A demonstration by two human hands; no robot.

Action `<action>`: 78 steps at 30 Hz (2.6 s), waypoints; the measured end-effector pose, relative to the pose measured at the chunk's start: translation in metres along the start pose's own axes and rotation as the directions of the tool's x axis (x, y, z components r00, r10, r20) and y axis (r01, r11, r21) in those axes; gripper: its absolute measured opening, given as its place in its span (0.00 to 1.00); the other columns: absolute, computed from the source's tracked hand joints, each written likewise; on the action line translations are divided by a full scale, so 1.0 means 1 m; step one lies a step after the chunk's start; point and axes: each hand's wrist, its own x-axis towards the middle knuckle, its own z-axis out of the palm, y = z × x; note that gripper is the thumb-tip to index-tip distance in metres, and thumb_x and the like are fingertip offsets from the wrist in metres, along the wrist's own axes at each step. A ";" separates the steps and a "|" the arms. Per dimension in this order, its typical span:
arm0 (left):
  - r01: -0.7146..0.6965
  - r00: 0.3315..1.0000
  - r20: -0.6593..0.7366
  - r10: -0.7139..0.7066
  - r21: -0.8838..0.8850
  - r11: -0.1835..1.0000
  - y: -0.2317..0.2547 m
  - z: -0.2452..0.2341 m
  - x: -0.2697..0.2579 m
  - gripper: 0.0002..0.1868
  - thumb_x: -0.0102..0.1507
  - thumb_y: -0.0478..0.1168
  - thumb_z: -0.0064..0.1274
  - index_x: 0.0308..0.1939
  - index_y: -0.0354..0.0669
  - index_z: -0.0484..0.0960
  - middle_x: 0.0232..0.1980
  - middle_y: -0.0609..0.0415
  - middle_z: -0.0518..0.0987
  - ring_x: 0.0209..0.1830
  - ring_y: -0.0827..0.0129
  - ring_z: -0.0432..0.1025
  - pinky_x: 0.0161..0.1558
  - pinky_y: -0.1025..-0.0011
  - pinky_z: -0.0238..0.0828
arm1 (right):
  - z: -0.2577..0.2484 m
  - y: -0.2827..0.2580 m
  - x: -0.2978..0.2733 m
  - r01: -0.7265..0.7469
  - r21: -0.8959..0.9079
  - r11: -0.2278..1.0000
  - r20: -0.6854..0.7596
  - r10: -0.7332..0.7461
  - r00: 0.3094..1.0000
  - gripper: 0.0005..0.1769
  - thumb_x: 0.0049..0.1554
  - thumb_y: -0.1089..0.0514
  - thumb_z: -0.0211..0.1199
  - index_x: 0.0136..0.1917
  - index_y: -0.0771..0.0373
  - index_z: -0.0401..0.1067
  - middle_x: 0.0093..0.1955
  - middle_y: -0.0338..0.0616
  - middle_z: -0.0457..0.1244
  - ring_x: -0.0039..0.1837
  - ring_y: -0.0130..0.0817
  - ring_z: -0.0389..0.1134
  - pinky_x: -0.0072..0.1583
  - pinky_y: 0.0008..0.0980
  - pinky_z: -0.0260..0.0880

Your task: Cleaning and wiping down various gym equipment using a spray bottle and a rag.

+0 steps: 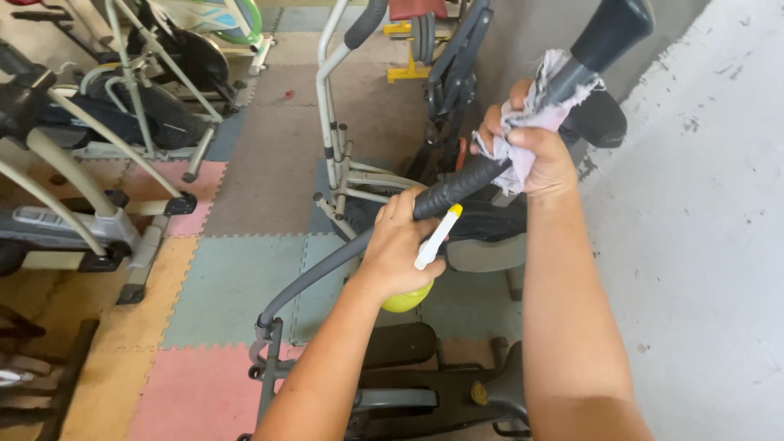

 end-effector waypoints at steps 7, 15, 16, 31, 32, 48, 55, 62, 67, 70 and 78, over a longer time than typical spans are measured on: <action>0.039 0.999 -0.003 -0.039 0.045 0.998 -0.001 0.004 0.004 0.28 0.40 0.43 0.66 0.45 0.40 0.88 0.66 0.43 0.66 0.64 0.45 0.60 0.67 0.57 0.56 | -0.047 0.045 0.042 -0.233 0.402 0.886 0.546 -0.028 0.837 0.26 0.46 0.60 0.74 0.54 0.50 0.64 0.38 0.38 0.60 0.40 0.34 0.65 0.55 0.44 0.71; 0.024 1.000 -0.009 -0.024 0.048 0.999 -0.002 0.004 0.002 0.28 0.42 0.45 0.66 0.46 0.40 0.89 0.68 0.43 0.65 0.67 0.47 0.60 0.68 0.57 0.56 | -0.015 0.035 0.003 -0.141 0.469 0.872 0.309 -0.012 0.951 0.26 0.52 0.56 0.76 0.58 0.49 0.65 0.43 0.38 0.61 0.45 0.32 0.65 0.55 0.39 0.69; 0.017 1.000 -0.003 -0.017 0.044 0.999 -0.001 0.004 0.003 0.28 0.42 0.45 0.66 0.46 0.40 0.89 0.68 0.43 0.65 0.67 0.47 0.60 0.68 0.57 0.56 | -0.010 0.033 -0.001 -0.134 0.467 0.874 0.302 -0.015 0.953 0.26 0.52 0.56 0.76 0.58 0.49 0.65 0.43 0.38 0.61 0.45 0.32 0.65 0.55 0.39 0.69; -0.007 1.000 0.016 0.007 -0.013 1.000 -0.001 -0.006 -0.007 0.24 0.42 0.42 0.68 0.42 0.45 0.89 0.70 0.42 0.62 0.68 0.45 0.59 0.68 0.56 0.56 | 0.068 0.056 -0.054 0.035 -0.795 0.606 -0.468 -0.648 0.601 0.32 0.57 0.67 0.72 0.68 0.66 0.57 0.58 0.43 0.63 0.59 0.33 0.66 0.61 0.33 0.71; -0.019 0.999 0.048 0.021 -0.040 0.999 -0.002 -0.010 -0.006 0.21 0.43 0.42 0.68 0.40 0.48 0.88 0.71 0.43 0.61 0.69 0.45 0.58 0.69 0.55 0.55 | 0.066 0.057 -0.063 0.002 -0.796 0.605 -0.454 -0.601 0.658 0.32 0.58 0.65 0.72 0.69 0.66 0.57 0.59 0.45 0.64 0.61 0.34 0.67 0.62 0.33 0.70; -0.270 0.960 -0.075 0.271 0.023 0.963 0.033 -0.002 0.058 0.18 0.46 0.46 0.70 0.38 0.51 0.84 0.75 0.29 0.54 0.76 0.33 0.45 0.73 0.41 0.37 | 0.075 -0.057 -0.054 -0.005 -0.547 0.837 -0.510 -0.329 0.794 0.40 0.62 0.51 0.70 0.75 0.65 0.50 0.66 0.48 0.60 0.67 0.36 0.64 0.68 0.40 0.69; -0.149 0.988 -0.023 0.151 0.074 0.986 0.031 0.019 0.062 0.22 0.45 0.52 0.67 0.42 0.54 0.86 0.64 0.38 0.65 0.66 0.42 0.60 0.65 0.50 0.54 | 0.053 -0.018 0.018 0.032 -0.559 0.829 -0.500 -0.368 0.784 0.42 0.53 0.60 0.75 0.69 0.63 0.48 0.58 0.43 0.63 0.59 0.33 0.68 0.57 0.37 0.75; -0.080 0.994 -0.062 0.087 0.107 0.991 0.045 0.015 0.060 0.25 0.42 0.50 0.66 0.43 0.51 0.87 0.59 0.40 0.67 0.60 0.44 0.61 0.62 0.55 0.58 | 0.007 -0.032 0.019 -0.024 -0.178 0.984 -0.277 -0.027 0.961 0.20 0.54 0.60 0.73 0.57 0.61 0.68 0.43 0.39 0.65 0.45 0.35 0.68 0.54 0.43 0.73; -0.074 0.995 -0.059 0.080 0.092 0.993 0.045 0.013 0.060 0.21 0.43 0.50 0.65 0.40 0.55 0.88 0.54 0.43 0.69 0.61 0.47 0.63 0.60 0.56 0.57 | -0.026 -0.010 0.044 -0.121 0.128 0.984 0.310 0.076 0.948 0.22 0.52 0.60 0.76 0.51 0.54 0.64 0.39 0.39 0.61 0.41 0.33 0.65 0.60 0.43 0.72; -0.079 0.993 -0.085 0.086 0.088 0.993 0.044 0.015 0.062 0.21 0.42 0.50 0.64 0.40 0.55 0.88 0.55 0.43 0.69 0.60 0.48 0.63 0.62 0.56 0.57 | -0.036 0.007 0.057 -0.166 0.306 0.937 0.486 -0.004 0.874 0.21 0.49 0.60 0.76 0.47 0.53 0.63 0.35 0.35 0.60 0.37 0.29 0.64 0.56 0.41 0.72; -0.049 0.997 -0.055 0.054 0.101 0.994 0.043 0.016 0.063 0.24 0.42 0.49 0.65 0.44 0.57 0.89 0.58 0.43 0.69 0.61 0.48 0.63 0.62 0.57 0.58 | -0.030 0.012 0.044 -0.172 0.481 0.860 0.464 -0.082 0.882 0.22 0.50 0.60 0.75 0.52 0.52 0.64 0.36 0.35 0.59 0.37 0.26 0.65 0.56 0.40 0.71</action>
